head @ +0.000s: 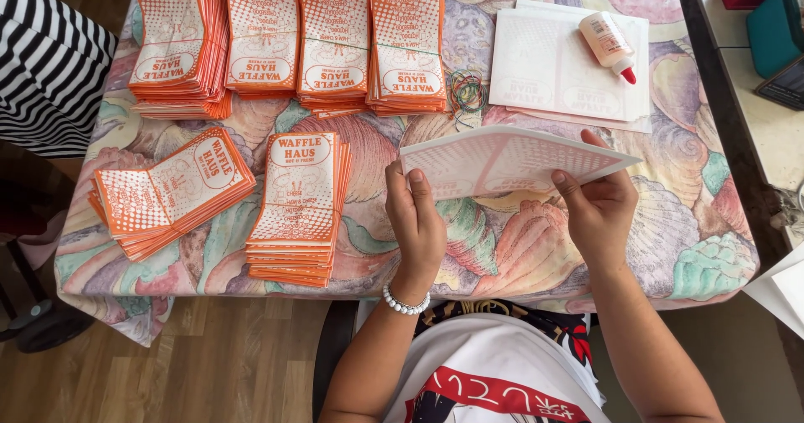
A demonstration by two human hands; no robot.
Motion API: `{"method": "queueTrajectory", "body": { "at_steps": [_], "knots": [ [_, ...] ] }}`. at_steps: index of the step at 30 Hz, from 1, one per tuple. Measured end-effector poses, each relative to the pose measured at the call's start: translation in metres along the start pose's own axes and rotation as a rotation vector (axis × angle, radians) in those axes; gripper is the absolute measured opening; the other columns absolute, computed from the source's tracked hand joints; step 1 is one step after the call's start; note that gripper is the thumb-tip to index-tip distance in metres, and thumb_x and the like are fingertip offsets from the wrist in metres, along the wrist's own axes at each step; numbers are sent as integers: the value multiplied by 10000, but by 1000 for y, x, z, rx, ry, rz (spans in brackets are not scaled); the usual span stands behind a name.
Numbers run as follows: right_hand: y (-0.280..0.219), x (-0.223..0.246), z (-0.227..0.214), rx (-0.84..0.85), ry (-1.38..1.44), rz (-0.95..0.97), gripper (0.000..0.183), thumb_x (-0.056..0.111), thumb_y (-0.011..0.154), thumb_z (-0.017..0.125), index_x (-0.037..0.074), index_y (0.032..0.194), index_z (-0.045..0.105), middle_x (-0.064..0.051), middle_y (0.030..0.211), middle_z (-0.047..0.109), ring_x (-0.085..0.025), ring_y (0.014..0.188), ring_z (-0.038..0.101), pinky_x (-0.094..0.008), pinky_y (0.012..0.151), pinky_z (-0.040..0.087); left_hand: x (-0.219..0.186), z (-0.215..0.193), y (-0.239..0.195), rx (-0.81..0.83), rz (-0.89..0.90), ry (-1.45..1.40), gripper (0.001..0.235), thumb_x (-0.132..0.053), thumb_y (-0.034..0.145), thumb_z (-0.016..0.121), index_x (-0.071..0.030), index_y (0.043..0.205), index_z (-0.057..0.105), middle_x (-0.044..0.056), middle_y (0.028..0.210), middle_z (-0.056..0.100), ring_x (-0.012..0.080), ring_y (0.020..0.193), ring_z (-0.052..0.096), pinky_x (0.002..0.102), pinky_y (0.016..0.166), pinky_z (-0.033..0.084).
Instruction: Folding and gluing paper bags for 'Waffle Haus' at a table.
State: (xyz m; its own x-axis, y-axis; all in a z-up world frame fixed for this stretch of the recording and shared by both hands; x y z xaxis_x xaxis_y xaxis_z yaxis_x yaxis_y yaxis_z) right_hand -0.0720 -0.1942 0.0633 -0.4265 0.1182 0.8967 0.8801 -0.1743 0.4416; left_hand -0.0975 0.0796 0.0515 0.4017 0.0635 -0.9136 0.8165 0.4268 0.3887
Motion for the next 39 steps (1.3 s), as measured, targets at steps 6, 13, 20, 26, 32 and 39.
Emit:
{"method": "queueTrajectory", "body": {
  "at_steps": [6,13,20,26,32,39],
  "knots": [
    [-4,-47,-27,-32,19,9,341,-78,930,781,-56,1234,628,-169,1000,690,-186,974,674,-387,890,611,3,-2,-1,-19,6,7,243,-196,1125,352,-15,1107,513,67,907,462,144,936,474,367,865,422],
    [-9,-41,-18,-25,24,55,268,-71,946,762,-50,1188,647,-140,998,703,-153,1016,635,-368,913,591,3,0,-3,-6,10,17,244,-197,1125,346,-19,1090,509,69,892,448,140,914,456,368,858,418],
    [-10,-37,-19,-28,22,52,264,-72,933,777,-57,1168,659,-154,985,708,-162,1017,641,-375,915,593,9,-3,-5,-24,20,10,241,-195,1127,338,-33,1070,505,37,878,430,113,895,430,341,824,404],
    [-12,-35,-18,-25,22,53,245,-70,940,776,-64,1155,659,-153,970,702,-148,1013,615,-371,913,586,9,-3,-5,-23,27,19,240,-198,1126,341,-36,1050,502,35,860,415,112,866,421,337,809,398],
    [-17,-34,-22,-31,15,40,222,-70,951,771,-63,1146,664,-148,953,701,-140,996,610,-362,897,583,-9,-5,-2,-43,52,21,233,-184,1125,339,-54,990,477,19,829,378,101,846,389,323,770,374],
    [-22,-39,-21,-46,29,55,195,-91,940,778,-61,1100,671,-134,914,692,-136,964,609,-358,879,587,-11,-7,-1,-38,64,47,259,-189,1130,325,-84,917,428,6,780,325,85,786,373,305,719,353]
  ]
}}
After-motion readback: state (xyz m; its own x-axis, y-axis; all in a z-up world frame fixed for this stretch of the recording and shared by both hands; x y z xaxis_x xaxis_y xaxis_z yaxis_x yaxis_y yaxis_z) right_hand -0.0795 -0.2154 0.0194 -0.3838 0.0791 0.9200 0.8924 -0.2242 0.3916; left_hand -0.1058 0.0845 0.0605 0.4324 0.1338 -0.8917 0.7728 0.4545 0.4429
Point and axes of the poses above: each hand's wrist, its own y-axis towards the middle knuckle, its own z-axis out of the palm, x = y × z, the point moved 9 cm from there along y, towards the middle knuckle
